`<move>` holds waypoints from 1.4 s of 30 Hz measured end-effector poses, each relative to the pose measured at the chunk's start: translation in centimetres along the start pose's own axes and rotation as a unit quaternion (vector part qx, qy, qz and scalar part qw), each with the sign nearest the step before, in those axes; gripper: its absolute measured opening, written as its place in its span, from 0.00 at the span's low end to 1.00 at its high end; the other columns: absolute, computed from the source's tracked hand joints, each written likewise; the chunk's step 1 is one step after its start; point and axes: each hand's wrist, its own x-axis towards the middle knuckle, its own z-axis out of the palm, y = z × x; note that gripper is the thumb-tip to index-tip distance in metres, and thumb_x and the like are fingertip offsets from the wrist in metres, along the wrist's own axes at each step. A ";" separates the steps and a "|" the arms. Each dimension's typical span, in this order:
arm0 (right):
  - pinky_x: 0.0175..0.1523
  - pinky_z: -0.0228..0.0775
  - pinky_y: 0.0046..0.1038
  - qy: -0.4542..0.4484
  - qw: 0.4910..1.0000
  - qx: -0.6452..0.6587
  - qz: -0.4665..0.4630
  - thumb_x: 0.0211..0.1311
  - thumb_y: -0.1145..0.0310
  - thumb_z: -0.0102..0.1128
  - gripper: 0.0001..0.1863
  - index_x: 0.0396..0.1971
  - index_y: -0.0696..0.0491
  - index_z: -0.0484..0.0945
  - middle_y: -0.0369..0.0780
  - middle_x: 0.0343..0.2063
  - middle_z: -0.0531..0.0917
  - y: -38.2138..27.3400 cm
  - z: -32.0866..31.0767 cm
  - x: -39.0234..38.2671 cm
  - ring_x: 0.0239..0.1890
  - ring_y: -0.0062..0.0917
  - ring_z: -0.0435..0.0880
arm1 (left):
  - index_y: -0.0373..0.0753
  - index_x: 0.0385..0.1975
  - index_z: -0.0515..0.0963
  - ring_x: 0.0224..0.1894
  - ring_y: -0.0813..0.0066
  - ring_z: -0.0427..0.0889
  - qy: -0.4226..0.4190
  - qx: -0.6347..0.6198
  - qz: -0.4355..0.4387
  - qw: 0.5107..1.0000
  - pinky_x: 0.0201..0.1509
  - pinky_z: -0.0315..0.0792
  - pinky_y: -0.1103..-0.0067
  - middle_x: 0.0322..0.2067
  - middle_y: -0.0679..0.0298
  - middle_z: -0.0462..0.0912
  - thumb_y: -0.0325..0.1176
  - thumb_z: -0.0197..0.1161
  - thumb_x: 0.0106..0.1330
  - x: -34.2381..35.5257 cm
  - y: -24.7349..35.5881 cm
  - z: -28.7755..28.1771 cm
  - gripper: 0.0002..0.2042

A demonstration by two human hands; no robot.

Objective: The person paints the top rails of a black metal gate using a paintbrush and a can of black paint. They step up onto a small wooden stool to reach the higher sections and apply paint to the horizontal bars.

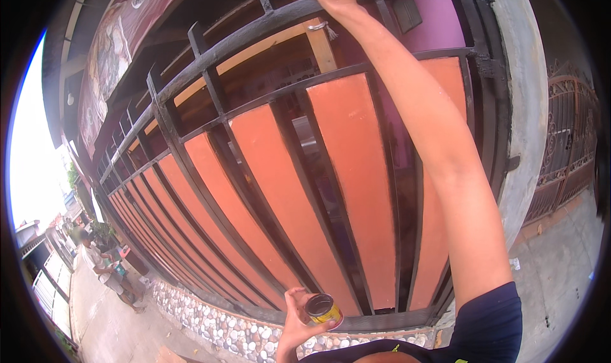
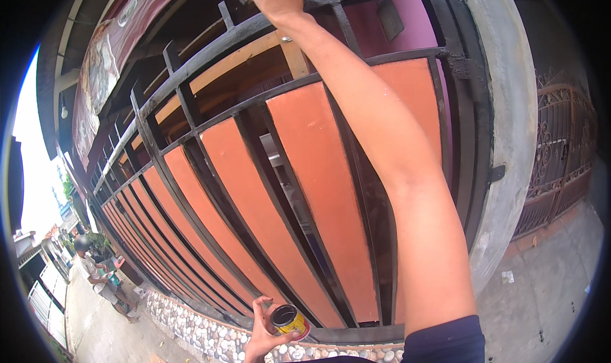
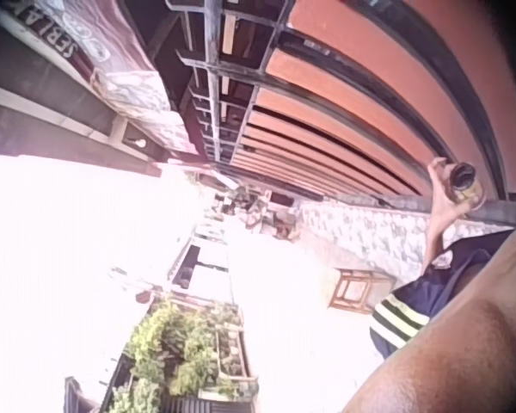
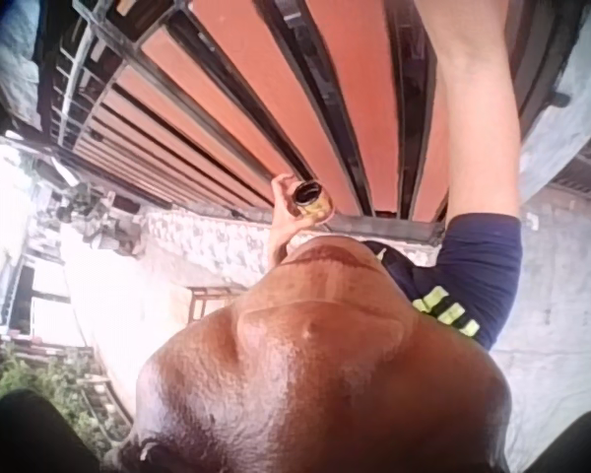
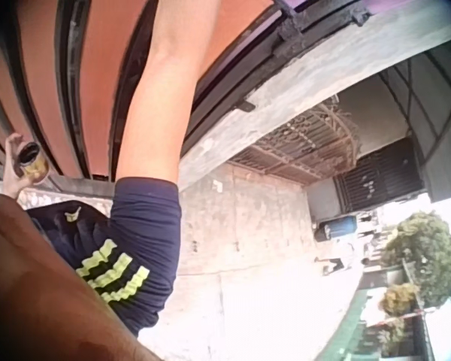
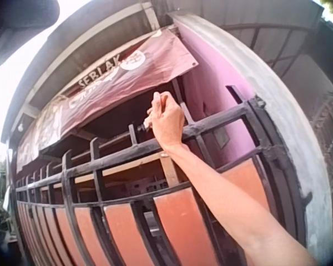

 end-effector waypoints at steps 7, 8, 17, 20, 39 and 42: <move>0.15 0.65 0.26 0.035 0.999 -0.024 -0.008 0.70 0.63 0.49 0.18 0.19 0.55 0.68 0.39 0.10 0.76 -0.6 -1.2 0.7 0.10 0.22 0.77 | 0.39 0.52 0.47 0.51 0.65 0.76 0.001 0.022 -0.006 1.000 0.59 0.68 0.70 0.44 0.50 0.75 0.25 0.76 0.43 1.1 0.5 0.4 0.43; 0.15 0.65 0.26 0.036 0.999 -0.025 -0.010 0.70 0.63 0.49 0.18 0.19 0.55 0.68 0.39 0.10 0.76 -0.2 -1.4 0.7 0.10 0.22 0.77 | 0.39 0.52 0.47 0.51 0.65 0.76 -0.001 0.023 -0.005 1.000 0.59 0.68 0.70 0.44 0.50 0.75 0.25 0.76 0.43 1.3 0.5 0.5 0.43; 0.14 0.65 0.22 0.025 0.999 -0.009 0.027 0.70 0.63 0.49 0.18 0.19 0.56 0.68 0.39 0.12 0.78 -0.2 -1.2 1.1 0.10 0.20 0.77 | 0.39 0.52 0.47 0.51 0.65 0.76 0.003 0.010 0.009 1.000 0.59 0.68 0.70 0.44 0.50 0.76 0.25 0.76 0.43 1.2 0.4 0.7 0.43; 0.14 0.66 0.21 0.015 1.000 -0.003 0.011 0.70 0.63 0.49 0.18 0.20 0.56 0.69 0.39 0.12 0.78 -1.3 -0.7 1.0 0.11 0.20 0.78 | 0.39 0.52 0.47 0.51 0.65 0.76 0.015 0.013 0.004 1.000 0.59 0.67 0.70 0.44 0.50 0.76 0.26 0.76 0.44 1.0 0.3 0.3 0.43; 0.16 0.68 0.17 -0.091 0.986 0.132 0.041 0.71 0.61 0.50 0.13 0.29 0.55 0.70 0.41 0.20 0.81 0.4 0.6 3.6 0.13 0.16 0.77 | 0.38 0.52 0.45 0.52 0.66 0.75 -0.028 -0.043 0.002 0.999 0.60 0.67 0.70 0.45 0.48 0.74 0.25 0.75 0.45 2.5 -1.4 -1.9 0.43; 0.16 0.68 0.17 -0.198 0.968 0.065 0.136 0.70 0.61 0.50 0.13 0.29 0.55 0.70 0.41 0.20 0.81 1.3 0.7 3.6 0.13 0.17 0.77 | 0.38 0.52 0.45 0.52 0.66 0.74 -0.032 -0.046 0.001 0.998 0.61 0.66 0.69 0.46 0.48 0.74 0.25 0.75 0.45 2.8 -1.4 -2.7 0.43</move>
